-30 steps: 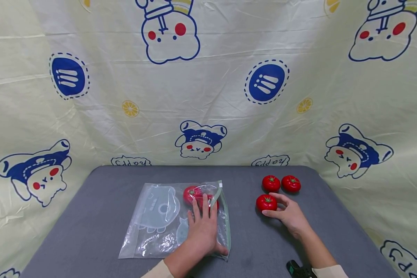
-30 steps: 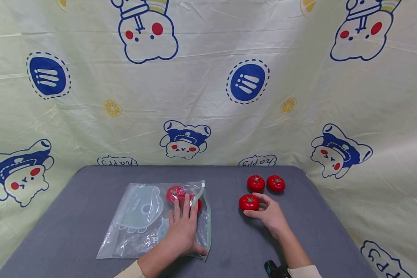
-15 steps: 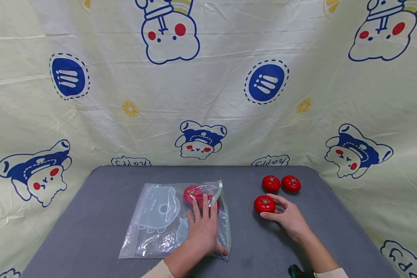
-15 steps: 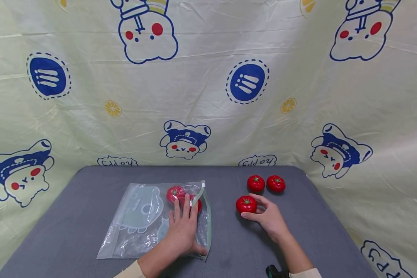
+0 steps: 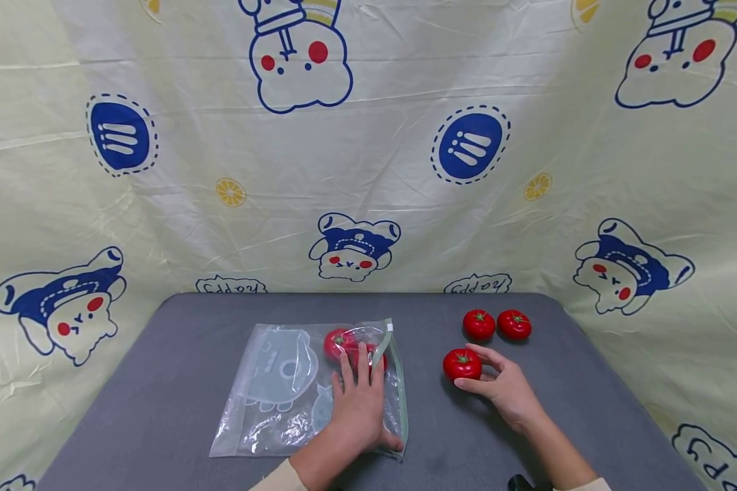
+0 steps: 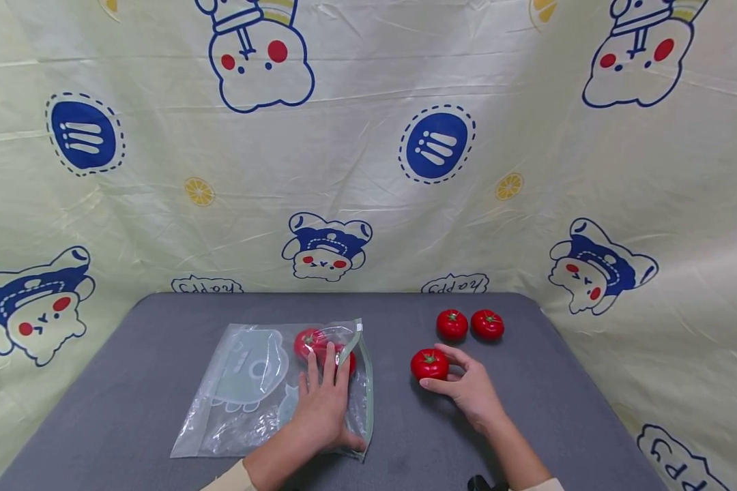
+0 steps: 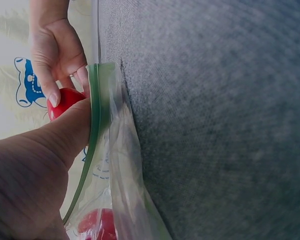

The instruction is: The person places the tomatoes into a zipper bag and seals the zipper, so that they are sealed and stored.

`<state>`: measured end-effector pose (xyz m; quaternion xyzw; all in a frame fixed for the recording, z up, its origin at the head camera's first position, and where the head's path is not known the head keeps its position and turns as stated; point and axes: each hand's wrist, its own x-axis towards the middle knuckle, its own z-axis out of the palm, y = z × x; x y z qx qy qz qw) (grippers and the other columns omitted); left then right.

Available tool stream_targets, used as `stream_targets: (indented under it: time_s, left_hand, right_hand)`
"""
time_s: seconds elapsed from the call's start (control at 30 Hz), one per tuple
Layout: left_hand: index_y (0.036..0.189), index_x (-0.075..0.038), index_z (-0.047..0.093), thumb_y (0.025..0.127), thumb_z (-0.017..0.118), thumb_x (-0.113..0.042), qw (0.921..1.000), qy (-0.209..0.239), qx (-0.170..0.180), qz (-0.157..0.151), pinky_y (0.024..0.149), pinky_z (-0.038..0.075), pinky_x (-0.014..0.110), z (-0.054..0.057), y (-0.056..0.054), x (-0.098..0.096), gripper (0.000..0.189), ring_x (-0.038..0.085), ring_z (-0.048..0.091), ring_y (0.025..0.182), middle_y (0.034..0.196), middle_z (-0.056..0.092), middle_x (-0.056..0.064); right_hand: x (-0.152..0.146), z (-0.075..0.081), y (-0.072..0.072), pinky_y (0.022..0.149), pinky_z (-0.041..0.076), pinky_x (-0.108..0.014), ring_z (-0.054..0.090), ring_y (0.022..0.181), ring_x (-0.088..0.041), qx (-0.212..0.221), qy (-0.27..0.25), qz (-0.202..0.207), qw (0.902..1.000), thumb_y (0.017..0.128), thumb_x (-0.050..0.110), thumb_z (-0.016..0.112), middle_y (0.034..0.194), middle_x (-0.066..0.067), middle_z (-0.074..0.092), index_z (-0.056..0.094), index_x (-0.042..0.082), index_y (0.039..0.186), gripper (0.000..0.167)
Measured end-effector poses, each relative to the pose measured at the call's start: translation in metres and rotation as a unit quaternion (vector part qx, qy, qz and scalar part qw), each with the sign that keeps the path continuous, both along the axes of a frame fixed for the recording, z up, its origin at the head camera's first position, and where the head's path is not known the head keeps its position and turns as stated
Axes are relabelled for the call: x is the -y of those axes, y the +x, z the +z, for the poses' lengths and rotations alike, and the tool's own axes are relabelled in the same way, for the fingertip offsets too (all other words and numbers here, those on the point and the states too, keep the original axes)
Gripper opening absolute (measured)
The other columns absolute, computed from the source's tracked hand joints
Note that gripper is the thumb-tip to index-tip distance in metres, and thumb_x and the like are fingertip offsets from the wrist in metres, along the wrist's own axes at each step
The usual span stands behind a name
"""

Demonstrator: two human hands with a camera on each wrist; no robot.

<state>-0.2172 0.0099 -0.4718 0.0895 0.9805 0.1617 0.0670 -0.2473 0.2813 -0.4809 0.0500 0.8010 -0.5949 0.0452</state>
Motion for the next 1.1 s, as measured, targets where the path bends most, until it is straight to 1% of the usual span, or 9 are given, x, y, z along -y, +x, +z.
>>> stream_targets:
  time_s: [0.17, 0.27, 0.47, 0.6, 0.7, 0.87, 1.0, 1.1]
  left_hand:
    - [0.160, -0.017, 0.030, 0.049, 0.098, -0.057, 1.0000, 0.001, 0.007, 0.000, 0.122, 0.022, 0.068, 0.000, -0.001, 0.000, 0.136, 0.051, 0.001, 0.157, 0.174, 0.000, 0.013]
    - [0.160, -0.017, 0.029, 0.049, 0.098, -0.057, 1.0000, 0.002, 0.006, 0.000, 0.122, 0.022, 0.069, 0.000, -0.001, 0.000, 0.137, 0.051, 0.001, 0.157, 0.174, 0.000, 0.013]
    - [0.160, -0.017, 0.029, 0.049, 0.098, -0.057, 1.0000, 0.004, 0.001, -0.001, 0.121, 0.022, 0.069, 0.000, -0.001, 0.001, 0.137, 0.051, 0.002, 0.157, 0.174, 0.001, 0.013]
    - [0.160, -0.016, 0.030, 0.048, 0.098, -0.058, 1.0000, 0.000, -0.004, -0.001, 0.121, 0.023, 0.068, -0.001, -0.001, 0.000, 0.136, 0.051, 0.003, 0.157, 0.173, 0.002, 0.014]
    - [0.159, -0.016, 0.031, 0.048, 0.098, -0.058, 1.0000, -0.003, -0.005, 0.001, 0.121, 0.024, 0.068, 0.000, 0.000, 0.000, 0.136, 0.051, 0.003, 0.157, 0.173, 0.003, 0.014]
    - [0.159, -0.016, 0.031, 0.049, 0.097, -0.057, 1.0000, -0.004, -0.002, 0.001, 0.121, 0.025, 0.068, 0.000, -0.001, 0.000, 0.135, 0.051, 0.003, 0.157, 0.173, 0.003, 0.014]
    - [0.160, -0.016, 0.029, 0.050, 0.097, -0.056, 1.0000, 0.000, 0.000, 0.001, 0.121, 0.025, 0.068, -0.001, -0.002, 0.000, 0.135, 0.050, 0.003, 0.157, 0.173, 0.002, 0.013]
    - [0.160, -0.016, 0.029, 0.050, 0.097, -0.056, 1.0000, 0.002, 0.002, 0.001, 0.121, 0.024, 0.068, -0.002, -0.002, 0.000, 0.135, 0.050, 0.003, 0.157, 0.174, 0.002, 0.013]
  right_hand:
    - [0.003, 0.001, 0.002, 0.089, 0.060, -0.029, 0.058, 0.121, -0.035, 0.001, -0.013, 0.007, 0.9999, 0.084, 0.019, 0.086, 0.149, -0.018, 0.043, 0.043, 0.013, 0.155, 0.083]
    - [0.005, 0.002, 0.003, 0.090, 0.060, -0.030, 0.057, 0.124, -0.036, -0.004, -0.017, 0.014, 0.9997, 0.084, 0.018, 0.085, 0.150, -0.019, 0.044, 0.043, 0.013, 0.155, 0.083]
    - [0.009, 0.003, 0.003, 0.090, 0.060, -0.029, 0.061, 0.121, -0.033, -0.015, -0.020, 0.021, 0.9995, 0.085, 0.017, 0.085, 0.151, -0.019, 0.045, 0.042, 0.012, 0.155, 0.082]
    - [0.013, 0.004, 0.003, 0.091, 0.061, -0.032, 0.061, 0.122, -0.034, -0.014, -0.023, 0.023, 0.9994, 0.084, 0.017, 0.086, 0.150, -0.019, 0.046, 0.043, 0.012, 0.154, 0.083]
    - [0.016, 0.003, 0.003, 0.090, 0.061, -0.032, 0.063, 0.119, -0.033, -0.016, -0.030, 0.024, 0.9991, 0.082, 0.015, 0.086, 0.148, -0.020, 0.049, 0.044, 0.011, 0.153, 0.082]
    - [0.021, 0.001, 0.003, 0.087, 0.060, -0.026, 0.067, 0.110, -0.026, -0.026, -0.039, 0.034, 0.9983, 0.081, 0.011, 0.087, 0.144, -0.022, 0.054, 0.045, 0.007, 0.150, 0.081]
    - [0.025, 0.002, 0.004, 0.087, 0.059, -0.022, 0.067, 0.110, -0.023, -0.034, -0.042, 0.046, 0.9975, 0.082, 0.009, 0.086, 0.144, -0.022, 0.056, 0.044, 0.004, 0.150, 0.079]
    - [0.027, 0.002, 0.004, 0.088, 0.058, -0.021, 0.067, 0.112, -0.023, -0.032, -0.044, 0.049, 0.9973, 0.082, 0.008, 0.085, 0.143, -0.021, 0.059, 0.046, 0.005, 0.149, 0.077]
